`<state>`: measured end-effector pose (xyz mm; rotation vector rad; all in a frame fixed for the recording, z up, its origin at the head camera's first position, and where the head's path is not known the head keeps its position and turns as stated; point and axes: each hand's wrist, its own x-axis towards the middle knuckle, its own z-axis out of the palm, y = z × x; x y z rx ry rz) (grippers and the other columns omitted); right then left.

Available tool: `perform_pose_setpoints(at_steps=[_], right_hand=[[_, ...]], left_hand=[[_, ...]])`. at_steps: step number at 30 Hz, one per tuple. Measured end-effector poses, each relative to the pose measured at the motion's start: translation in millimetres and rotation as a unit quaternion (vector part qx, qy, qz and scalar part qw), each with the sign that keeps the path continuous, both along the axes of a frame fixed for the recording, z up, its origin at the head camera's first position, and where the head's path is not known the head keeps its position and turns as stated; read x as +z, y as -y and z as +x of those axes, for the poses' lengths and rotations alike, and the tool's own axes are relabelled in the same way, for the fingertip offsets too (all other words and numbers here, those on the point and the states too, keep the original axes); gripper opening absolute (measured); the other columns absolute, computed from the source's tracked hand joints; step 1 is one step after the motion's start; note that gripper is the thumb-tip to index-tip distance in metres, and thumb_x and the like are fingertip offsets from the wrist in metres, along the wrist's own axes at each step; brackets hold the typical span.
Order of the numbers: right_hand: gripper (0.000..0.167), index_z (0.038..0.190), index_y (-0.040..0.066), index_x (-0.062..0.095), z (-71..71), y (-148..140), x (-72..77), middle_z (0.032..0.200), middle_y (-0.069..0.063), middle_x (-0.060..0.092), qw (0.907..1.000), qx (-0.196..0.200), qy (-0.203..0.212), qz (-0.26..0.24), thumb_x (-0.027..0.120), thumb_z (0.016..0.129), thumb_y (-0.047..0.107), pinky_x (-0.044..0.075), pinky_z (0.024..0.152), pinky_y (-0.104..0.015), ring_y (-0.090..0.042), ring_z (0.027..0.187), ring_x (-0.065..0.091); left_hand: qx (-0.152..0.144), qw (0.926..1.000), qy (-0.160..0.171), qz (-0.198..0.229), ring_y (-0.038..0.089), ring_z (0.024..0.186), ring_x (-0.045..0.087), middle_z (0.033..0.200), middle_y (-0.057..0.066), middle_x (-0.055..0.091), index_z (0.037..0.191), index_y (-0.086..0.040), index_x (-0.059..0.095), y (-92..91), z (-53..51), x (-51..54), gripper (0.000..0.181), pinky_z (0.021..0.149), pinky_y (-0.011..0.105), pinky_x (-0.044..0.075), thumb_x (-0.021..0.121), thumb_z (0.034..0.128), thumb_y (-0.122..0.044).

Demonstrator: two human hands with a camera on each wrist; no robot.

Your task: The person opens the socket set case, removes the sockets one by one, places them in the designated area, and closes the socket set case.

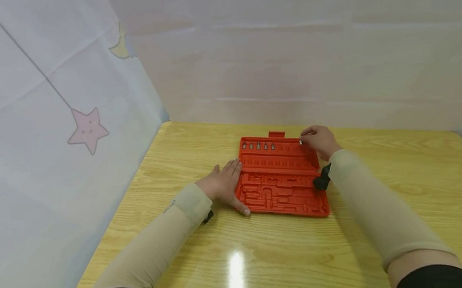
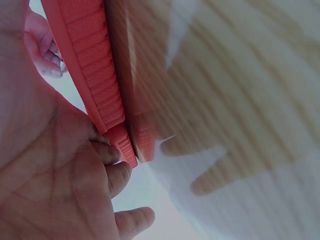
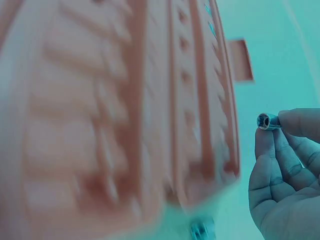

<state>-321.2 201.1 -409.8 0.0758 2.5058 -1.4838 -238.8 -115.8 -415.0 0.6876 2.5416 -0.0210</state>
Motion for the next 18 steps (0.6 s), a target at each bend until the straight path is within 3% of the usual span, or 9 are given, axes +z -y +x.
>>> perform_pose_setpoints(at_steps=[7,18], right_hand=[[0.047,0.147,-0.012,0.044,5.4,-37.1,9.5,0.142,-0.031,0.049,1.0000,0.000,-0.004,0.000,0.048,0.110,0.017,0.038,0.114,-0.054,-0.045,0.133,0.049],[0.048,0.147,-0.012,0.045,6.2,-77.2,-1.2,0.141,-0.032,0.051,0.9989,-0.011,0.005,0.044,0.049,0.110,0.019,0.040,0.112,-0.056,-0.046,0.131,0.049]], left_hand=[[0.002,1.0000,0.002,0.001,0.028,0.157,-0.008,0.171,0.013,-0.012,0.165,-0.003,-0.007,0.8,-0.2,-1.4,0.147,0.124,0.056,0.003,0.070,0.0701,-0.086],[0.005,0.9999,0.004,0.008,0.029,0.157,-0.007,0.171,0.014,-0.011,0.165,-0.003,-0.006,-1.2,0.9,0.5,0.147,0.124,0.056,0.003,0.071,0.0702,-0.085]])
